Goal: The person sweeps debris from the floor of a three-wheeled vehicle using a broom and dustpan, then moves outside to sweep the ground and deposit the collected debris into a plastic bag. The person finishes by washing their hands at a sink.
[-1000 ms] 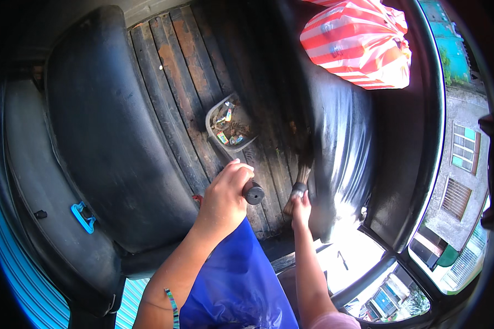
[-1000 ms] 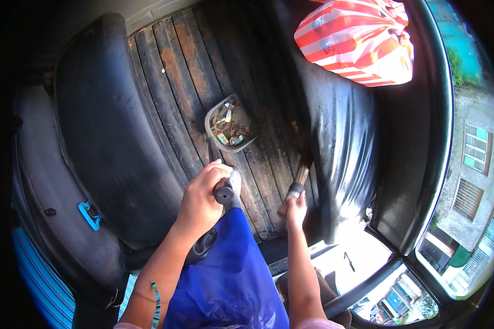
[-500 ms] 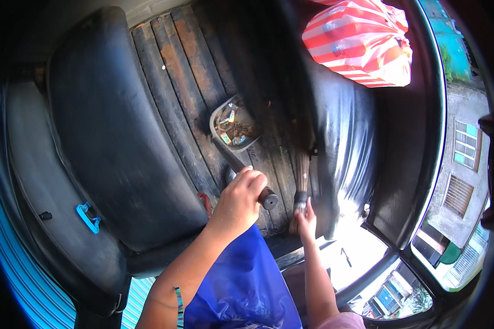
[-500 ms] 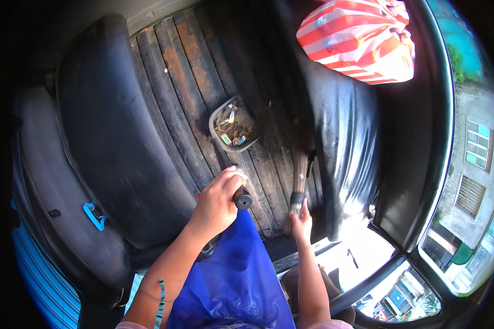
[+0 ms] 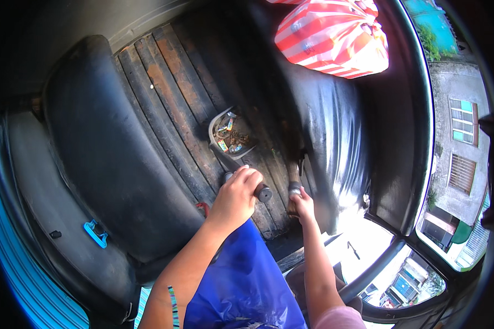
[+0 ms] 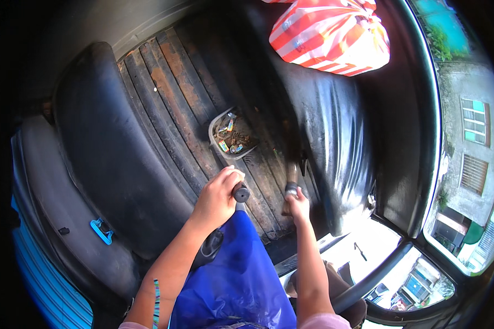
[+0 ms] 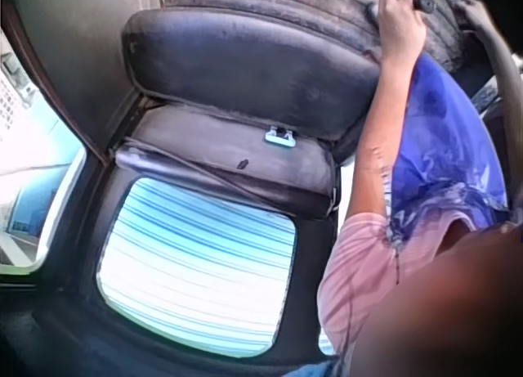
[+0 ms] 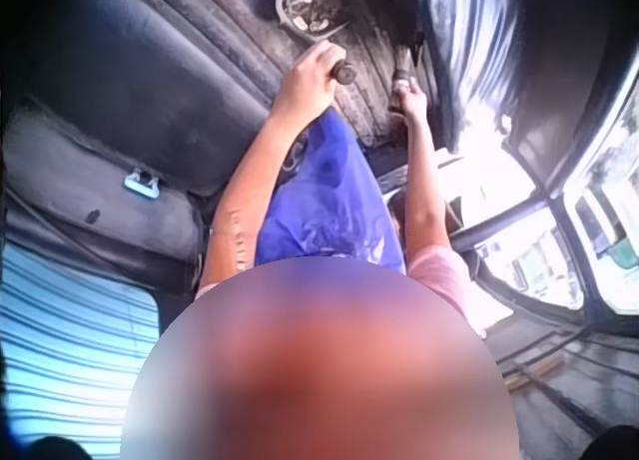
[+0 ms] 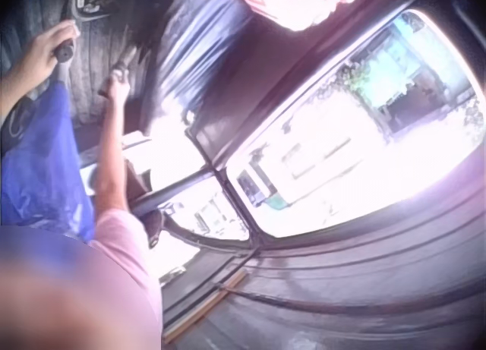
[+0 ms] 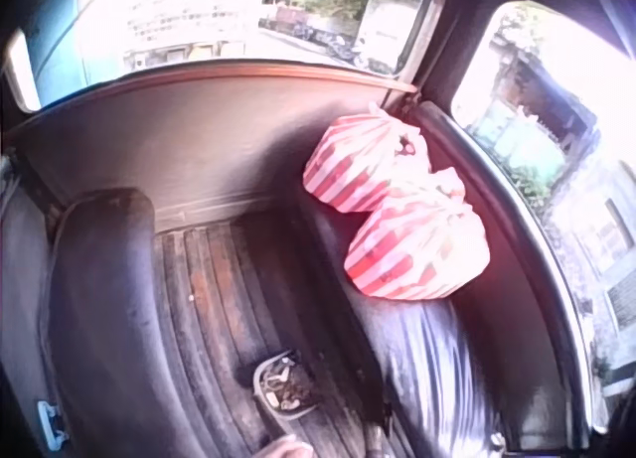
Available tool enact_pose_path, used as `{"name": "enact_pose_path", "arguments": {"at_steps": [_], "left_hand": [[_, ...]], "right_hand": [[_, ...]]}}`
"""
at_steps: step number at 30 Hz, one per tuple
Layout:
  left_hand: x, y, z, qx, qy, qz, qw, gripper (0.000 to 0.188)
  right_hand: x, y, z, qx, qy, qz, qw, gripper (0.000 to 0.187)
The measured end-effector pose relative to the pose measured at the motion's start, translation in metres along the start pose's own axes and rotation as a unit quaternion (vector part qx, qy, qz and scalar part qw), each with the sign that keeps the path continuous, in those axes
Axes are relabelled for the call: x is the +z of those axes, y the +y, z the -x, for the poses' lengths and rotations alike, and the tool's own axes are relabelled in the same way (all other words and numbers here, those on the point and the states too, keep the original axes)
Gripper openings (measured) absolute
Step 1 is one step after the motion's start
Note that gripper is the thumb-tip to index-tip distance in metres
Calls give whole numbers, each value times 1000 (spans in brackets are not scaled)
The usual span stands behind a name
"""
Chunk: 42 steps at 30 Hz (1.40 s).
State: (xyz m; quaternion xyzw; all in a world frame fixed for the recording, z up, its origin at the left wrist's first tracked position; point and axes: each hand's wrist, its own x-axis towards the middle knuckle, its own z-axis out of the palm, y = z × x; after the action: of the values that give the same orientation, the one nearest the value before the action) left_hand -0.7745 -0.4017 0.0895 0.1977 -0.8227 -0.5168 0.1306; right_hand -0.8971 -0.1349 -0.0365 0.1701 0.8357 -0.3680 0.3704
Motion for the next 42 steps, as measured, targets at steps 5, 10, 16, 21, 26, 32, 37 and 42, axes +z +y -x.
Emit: {"name": "enact_pose_path", "arguments": {"at_steps": [5, 10, 16, 21, 26, 32, 37, 42], "left_hand": [[13, 3, -21, 4, 4, 13, 1000, 29], [9, 3, -23, -25, -13, 14, 1000, 30], [5, 4, -13, -64, 70, 5, 995, 21], [7, -2, -14, -78, 117, 2, 990, 15], [-3, -3, -4, -68, 172, -7, 983, 28], [-17, -11, -5, -93, 249, 6, 964, 25], [-30, -25, -26, -99, 230, -23, 968, 28], [-41, -25, -46, -109, 226, -16, 968, 29]], "right_hand": [[25, -6, 9, -93, -94, 281, 951, 80], [-48, -28, 61, -190, -153, 307, 920, 79], [4, -99, -43, -252, -1, 316, 915, 76], [53, -92, -43, -233, -120, 332, 906, 78], [-22, -95, 19, -314, -143, 331, 878, 73], [60, -186, -105, -303, -7, 374, 876, 76], [59, -170, -74, -319, -154, 484, 800, 78], [-33, -184, -34, -354, -174, 418, 819, 72]]}}
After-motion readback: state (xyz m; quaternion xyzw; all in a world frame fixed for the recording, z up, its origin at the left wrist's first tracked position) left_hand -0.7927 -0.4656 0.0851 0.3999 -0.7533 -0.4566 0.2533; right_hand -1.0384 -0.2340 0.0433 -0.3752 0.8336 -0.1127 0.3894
